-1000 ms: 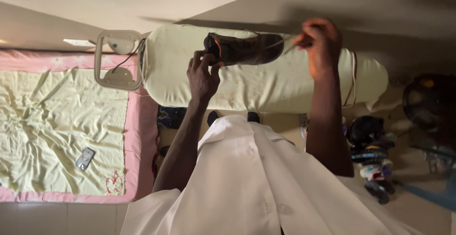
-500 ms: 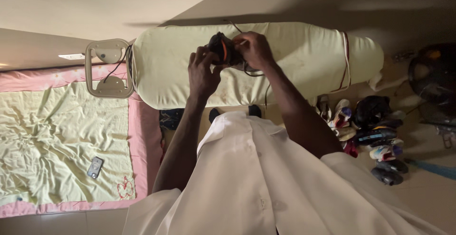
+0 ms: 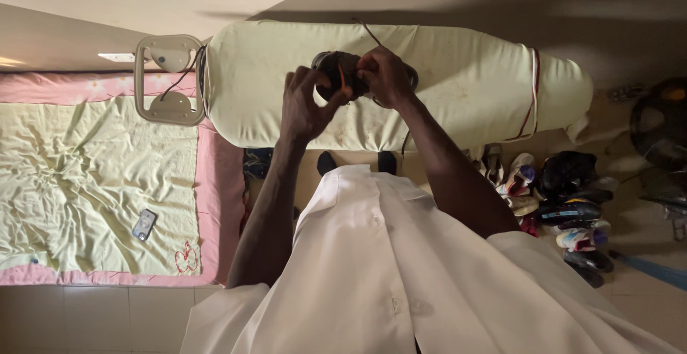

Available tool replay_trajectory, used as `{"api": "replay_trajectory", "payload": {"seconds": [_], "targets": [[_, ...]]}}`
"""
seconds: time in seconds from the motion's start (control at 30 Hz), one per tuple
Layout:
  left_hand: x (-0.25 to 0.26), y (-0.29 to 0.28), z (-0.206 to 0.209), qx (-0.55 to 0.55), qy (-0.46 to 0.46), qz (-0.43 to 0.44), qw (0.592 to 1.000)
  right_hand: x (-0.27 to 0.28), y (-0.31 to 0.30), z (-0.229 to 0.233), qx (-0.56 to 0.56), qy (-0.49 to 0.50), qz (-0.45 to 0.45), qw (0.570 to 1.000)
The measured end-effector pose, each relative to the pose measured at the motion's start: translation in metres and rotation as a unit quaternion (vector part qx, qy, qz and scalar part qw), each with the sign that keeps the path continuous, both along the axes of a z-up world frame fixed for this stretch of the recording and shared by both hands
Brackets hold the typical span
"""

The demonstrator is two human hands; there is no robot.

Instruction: The person threads a shoelace through the eyelets of a dark hiking boot placed on an ironing board, then ties the laces. The person repeats the process with a second boot.

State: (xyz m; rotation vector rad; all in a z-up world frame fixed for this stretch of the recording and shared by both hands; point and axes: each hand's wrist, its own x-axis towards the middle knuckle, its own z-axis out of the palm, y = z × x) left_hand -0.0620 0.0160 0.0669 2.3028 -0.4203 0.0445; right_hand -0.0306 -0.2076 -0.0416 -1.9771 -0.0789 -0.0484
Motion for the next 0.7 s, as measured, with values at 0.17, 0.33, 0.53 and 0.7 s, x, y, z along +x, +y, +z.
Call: {"api": "replay_trajectory", "payload": {"seconds": [0.17,0.33,0.53,0.7], "targets": [[0.013,-0.024,0.006,-0.076,-0.058,0.024,0.995,-0.001,-0.004,-0.013,0.033,0.021,0.007,0.999],[0.017,-0.032,-0.005,-0.071,-0.063,-0.009,0.995,-0.009,-0.014,-0.032,0.307,0.125,-0.085,0.94],[0.01,-0.029,0.0,-0.07,-0.053,0.005,0.996,-0.03,-0.011,0.009,-0.047,-0.097,-0.08,0.991],[0.006,-0.027,0.003,-0.073,-0.06,-0.002,0.996,-0.018,-0.003,0.012,-0.011,-0.06,0.003,0.998]]}}
